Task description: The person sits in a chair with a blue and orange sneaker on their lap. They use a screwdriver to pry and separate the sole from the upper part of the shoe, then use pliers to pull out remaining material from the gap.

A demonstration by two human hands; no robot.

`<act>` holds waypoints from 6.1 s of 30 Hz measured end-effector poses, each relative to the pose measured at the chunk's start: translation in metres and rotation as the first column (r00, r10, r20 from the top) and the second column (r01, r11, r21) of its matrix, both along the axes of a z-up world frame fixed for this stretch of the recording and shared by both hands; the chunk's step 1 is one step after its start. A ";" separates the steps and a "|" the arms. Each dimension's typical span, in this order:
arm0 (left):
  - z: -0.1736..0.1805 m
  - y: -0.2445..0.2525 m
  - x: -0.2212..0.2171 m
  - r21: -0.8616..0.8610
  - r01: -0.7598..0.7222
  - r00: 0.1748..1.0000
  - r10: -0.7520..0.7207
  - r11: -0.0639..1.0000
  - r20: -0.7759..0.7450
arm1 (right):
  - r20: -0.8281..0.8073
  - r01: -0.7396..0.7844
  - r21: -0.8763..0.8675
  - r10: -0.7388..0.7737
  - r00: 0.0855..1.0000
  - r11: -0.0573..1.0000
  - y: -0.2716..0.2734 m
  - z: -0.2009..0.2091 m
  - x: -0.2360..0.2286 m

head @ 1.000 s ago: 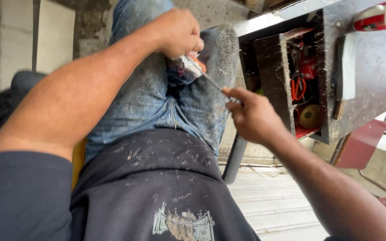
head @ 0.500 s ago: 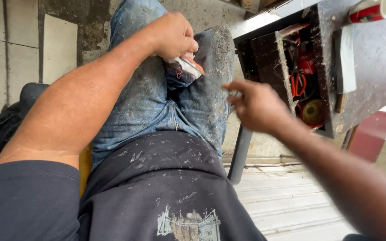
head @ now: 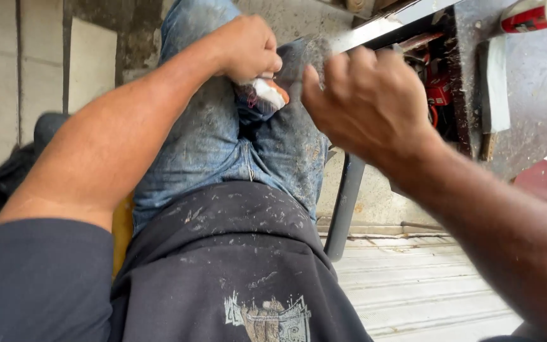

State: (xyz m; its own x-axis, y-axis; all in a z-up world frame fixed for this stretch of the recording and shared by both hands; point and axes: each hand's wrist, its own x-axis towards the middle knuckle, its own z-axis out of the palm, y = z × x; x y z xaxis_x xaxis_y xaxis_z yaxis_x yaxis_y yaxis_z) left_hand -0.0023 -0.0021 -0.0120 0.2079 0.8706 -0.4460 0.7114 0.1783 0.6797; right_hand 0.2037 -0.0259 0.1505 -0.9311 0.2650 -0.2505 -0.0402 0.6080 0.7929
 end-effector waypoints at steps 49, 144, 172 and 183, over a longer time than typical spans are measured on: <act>-0.011 -0.045 0.018 0.571 -0.207 0.912 -0.054 0.795 0.406 | -0.146 -0.684 -0.724 -0.948 0.283 -0.092 0.018 -0.173 0.025; -0.094 -0.030 0.080 0.639 -0.373 0.921 0.182 0.673 0.346 | 0.242 0.259 -0.941 -0.968 0.058 -0.220 -0.011 -0.054 0.121; -0.031 -0.023 0.057 0.679 0.032 0.981 -0.155 0.734 0.121 | -0.727 0.063 -0.673 -0.674 0.133 0.737 -0.034 -0.153 0.241; -0.021 -0.026 0.097 0.770 0.448 0.857 0.026 0.454 -0.514 | -0.605 0.546 -0.653 -0.795 0.040 0.525 0.087 -0.191 0.446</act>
State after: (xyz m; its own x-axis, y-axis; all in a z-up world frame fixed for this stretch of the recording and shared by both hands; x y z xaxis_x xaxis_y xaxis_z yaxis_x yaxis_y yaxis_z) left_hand 0.0944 -0.0281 -0.0330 0.4553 0.7980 0.3948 0.8621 -0.5059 0.0284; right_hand 0.6500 0.0613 -0.0407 -0.1024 0.9556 0.2763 0.9939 0.1098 -0.0117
